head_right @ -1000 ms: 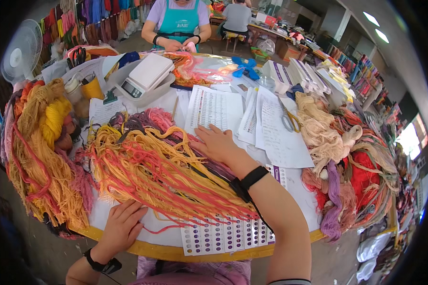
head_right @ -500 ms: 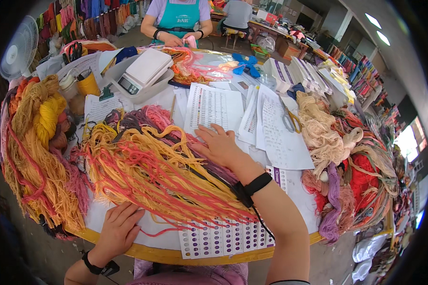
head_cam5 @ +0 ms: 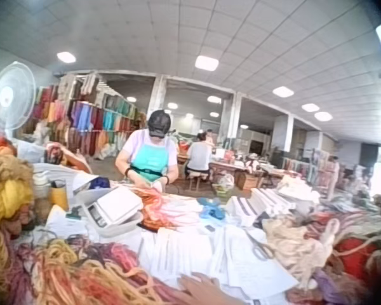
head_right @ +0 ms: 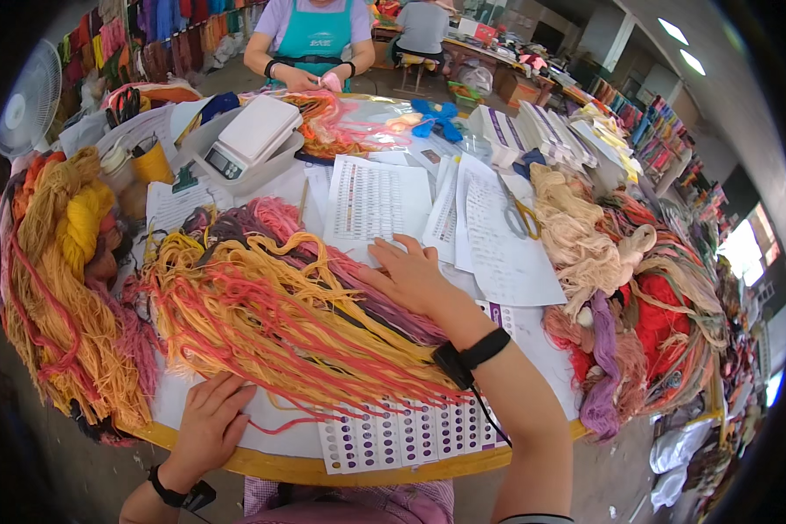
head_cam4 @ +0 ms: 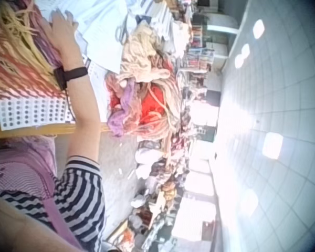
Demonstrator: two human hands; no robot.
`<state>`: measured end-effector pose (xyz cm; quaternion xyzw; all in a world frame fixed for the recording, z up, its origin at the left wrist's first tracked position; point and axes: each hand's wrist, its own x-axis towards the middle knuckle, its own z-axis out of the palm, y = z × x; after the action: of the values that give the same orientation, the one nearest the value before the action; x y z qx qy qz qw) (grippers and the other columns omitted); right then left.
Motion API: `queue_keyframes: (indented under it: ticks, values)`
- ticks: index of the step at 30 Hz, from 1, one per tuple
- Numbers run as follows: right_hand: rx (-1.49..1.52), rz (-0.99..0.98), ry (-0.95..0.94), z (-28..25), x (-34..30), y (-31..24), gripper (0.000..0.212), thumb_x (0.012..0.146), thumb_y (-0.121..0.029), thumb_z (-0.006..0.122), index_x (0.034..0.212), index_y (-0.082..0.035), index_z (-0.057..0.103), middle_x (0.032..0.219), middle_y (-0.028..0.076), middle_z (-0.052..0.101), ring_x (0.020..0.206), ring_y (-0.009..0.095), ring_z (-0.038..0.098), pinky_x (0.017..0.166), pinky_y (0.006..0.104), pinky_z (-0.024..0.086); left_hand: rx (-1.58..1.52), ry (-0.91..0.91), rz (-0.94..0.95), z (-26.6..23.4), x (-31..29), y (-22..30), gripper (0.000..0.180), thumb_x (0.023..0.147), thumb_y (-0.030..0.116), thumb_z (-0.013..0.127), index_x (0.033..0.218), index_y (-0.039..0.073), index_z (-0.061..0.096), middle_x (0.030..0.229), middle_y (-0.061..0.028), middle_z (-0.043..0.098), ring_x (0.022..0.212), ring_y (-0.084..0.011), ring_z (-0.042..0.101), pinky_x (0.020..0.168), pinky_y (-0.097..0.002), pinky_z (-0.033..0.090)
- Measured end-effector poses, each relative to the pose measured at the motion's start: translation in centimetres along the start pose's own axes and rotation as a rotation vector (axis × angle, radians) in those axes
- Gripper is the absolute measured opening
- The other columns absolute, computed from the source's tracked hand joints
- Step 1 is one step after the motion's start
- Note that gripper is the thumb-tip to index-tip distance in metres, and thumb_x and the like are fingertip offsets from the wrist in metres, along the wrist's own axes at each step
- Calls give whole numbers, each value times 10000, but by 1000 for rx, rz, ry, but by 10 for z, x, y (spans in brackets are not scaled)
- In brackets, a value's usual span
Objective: The person compares a document to a thread organizer, writes on a paper, and then separates individual strands of purple thread from a bundle to thread them through the holes of the organizer.
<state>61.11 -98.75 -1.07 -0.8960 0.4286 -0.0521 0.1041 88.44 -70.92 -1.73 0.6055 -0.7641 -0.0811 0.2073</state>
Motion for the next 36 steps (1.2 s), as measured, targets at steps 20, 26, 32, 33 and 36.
queue_keyframes:
  ticks: [20,26,32,33,36]
  values:
    - [-109,574,982,-56,-251,209,147,755,-118,666,843,-8,623,831,191,629,827,389,605,719,450,484,99,13,-190,17,-3,12,321,924,38,393,1203,-33,534,1443,-211,352,1398,-395,208,1104,-485,219]
    - [-268,802,767,-72,-277,228,377,645,-219,772,915,-8,613,832,191,625,787,366,608,715,431,488,206,115,46,19,-8,-8,349,903,178,598,1215,25,578,1320,-166,506,1263,-386,428,1040,-490,330]
    - [930,504,1103,-107,-341,112,313,894,-241,646,1092,-23,542,782,35,615,663,114,573,609,299,485,255,510,196,-5,-14,20,283,948,139,507,1192,21,589,1085,-161,589,989,-294,552,823,-409,431]
    - [1031,481,988,-111,-353,84,310,924,-235,604,1131,-22,519,823,32,622,695,98,570,632,285,483,65,405,64,-3,-18,18,246,930,75,492,1145,-2,585,1142,-161,566,1060,-299,527,893,-381,408]
    - [1267,382,683,-107,-358,-4,341,973,-243,517,1239,-34,472,973,54,630,888,108,586,761,253,474,-376,301,-50,1,-21,23,145,860,11,534,975,-31,613,954,-142,612,907,-251,580,789,-328,445]
